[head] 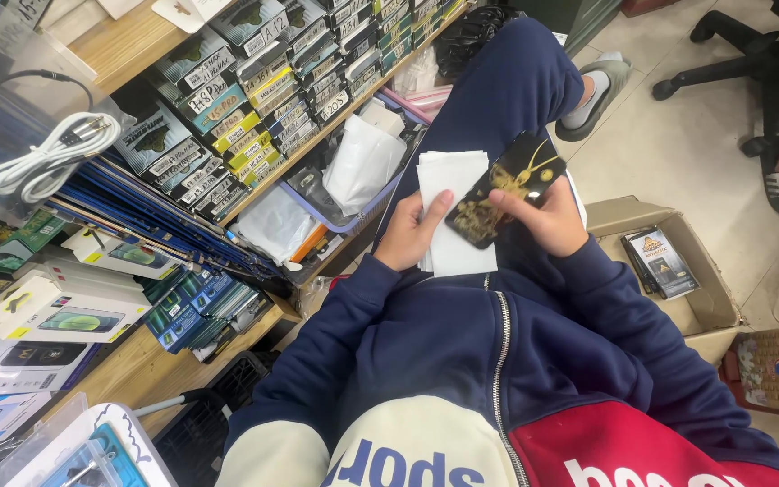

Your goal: The person sits in a chair and repeatedly picks up small packaged electronic accessories from a box. They unwrap the items from white protective paper, inspect the black packages with gold designs, and place them back into the box.

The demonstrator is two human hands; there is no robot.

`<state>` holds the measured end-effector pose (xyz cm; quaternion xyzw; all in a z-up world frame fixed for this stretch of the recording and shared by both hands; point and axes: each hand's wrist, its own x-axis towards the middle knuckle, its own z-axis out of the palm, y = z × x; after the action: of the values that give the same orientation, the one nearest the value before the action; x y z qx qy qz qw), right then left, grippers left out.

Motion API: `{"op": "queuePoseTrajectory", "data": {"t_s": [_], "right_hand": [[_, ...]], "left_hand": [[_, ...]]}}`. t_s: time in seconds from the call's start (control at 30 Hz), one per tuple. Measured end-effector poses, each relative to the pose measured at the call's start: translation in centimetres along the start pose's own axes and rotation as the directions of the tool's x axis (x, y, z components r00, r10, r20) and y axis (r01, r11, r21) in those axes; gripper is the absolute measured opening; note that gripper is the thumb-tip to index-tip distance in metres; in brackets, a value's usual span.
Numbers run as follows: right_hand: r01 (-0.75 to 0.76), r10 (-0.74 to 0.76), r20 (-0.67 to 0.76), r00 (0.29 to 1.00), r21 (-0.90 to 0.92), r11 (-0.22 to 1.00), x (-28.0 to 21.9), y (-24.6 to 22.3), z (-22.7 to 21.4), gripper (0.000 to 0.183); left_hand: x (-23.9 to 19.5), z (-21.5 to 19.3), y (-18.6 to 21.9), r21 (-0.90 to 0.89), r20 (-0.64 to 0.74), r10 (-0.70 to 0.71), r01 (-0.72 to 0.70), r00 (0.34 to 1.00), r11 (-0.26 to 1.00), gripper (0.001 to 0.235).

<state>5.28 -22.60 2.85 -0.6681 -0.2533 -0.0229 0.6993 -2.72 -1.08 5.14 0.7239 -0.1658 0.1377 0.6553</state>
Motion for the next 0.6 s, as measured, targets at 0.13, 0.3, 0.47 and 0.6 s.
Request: {"op": "queuePoseTrajectory", "data": {"t_s": [0.13,0.3,0.47,0.6], "right_hand": [[-0.053,0.054,-0.113,0.992,0.011,0.999,0.8,-1.5,0.2,0.023],[0.022,0.069,-0.304,0.95,0.287,0.958,3.6,-3.2,-0.5,0.024],[0.135,-0.088,-0.277,0.957,0.154,0.979,5.5,-2.8,0.4,0.017],[0.253,-0.26,-0.14,0.955,-0.064,0.965,5.0,-2.6,1.9,0.012]], "left_hand": [[0.2,-0.1,-1.0,0.017,-0.013,0.027,-0.026,1.0,1.0,0.037],[0.4,0.1,0.1,0.025,-0.007,0.027,-0.027,1.0,0.999,0.036],[0.5,0.1,-1.0,0.018,0.0,-0.003,0.003,1.0,1.0,0.034],[0.3,0.0,-1.2,0.007,0.009,-0.017,0.017,1.0,1.0,0.034]]}}
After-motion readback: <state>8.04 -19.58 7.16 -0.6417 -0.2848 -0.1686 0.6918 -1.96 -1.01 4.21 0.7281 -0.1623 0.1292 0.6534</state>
